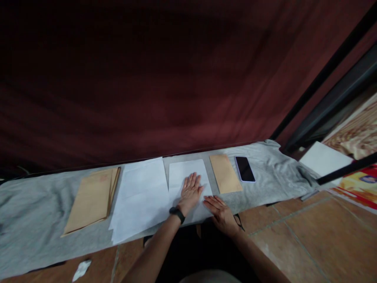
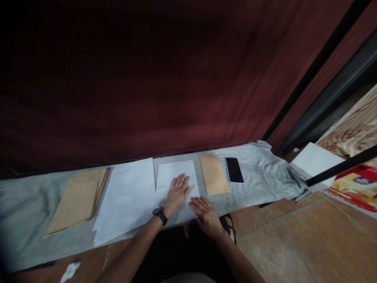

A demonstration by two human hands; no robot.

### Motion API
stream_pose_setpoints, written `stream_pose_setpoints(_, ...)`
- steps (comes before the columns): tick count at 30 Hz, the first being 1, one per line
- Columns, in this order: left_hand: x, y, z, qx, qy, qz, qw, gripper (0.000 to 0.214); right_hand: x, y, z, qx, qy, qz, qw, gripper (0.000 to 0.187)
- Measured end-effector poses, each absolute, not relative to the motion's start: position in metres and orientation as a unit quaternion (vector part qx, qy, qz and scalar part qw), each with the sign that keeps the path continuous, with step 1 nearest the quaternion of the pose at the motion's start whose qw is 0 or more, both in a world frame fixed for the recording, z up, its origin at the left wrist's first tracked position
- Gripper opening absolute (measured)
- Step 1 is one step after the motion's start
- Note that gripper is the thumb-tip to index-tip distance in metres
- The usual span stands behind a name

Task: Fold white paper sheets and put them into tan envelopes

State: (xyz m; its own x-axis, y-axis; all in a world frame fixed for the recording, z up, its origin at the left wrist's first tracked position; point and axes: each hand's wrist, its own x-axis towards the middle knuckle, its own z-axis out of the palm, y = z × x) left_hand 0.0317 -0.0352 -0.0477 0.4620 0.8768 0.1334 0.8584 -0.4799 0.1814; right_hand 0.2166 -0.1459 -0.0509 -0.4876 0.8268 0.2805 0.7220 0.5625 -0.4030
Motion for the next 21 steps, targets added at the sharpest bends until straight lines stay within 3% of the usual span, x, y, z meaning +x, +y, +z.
stream_pose_setpoints(12,-0.029,0.040,-0.063,0.736,0.648,0.192,0.020,0.063,0.215,-0.145,-0.050,-0.455,-0.855,0.115,0.221,0.063)
stream_pose_setpoints(21,0.040,0.030,-0.053,0.796,0.591,0.122,0.052,0.058,0.215,-0.144,-0.051,-0.458,-0.856,0.122,0.207,0.063)
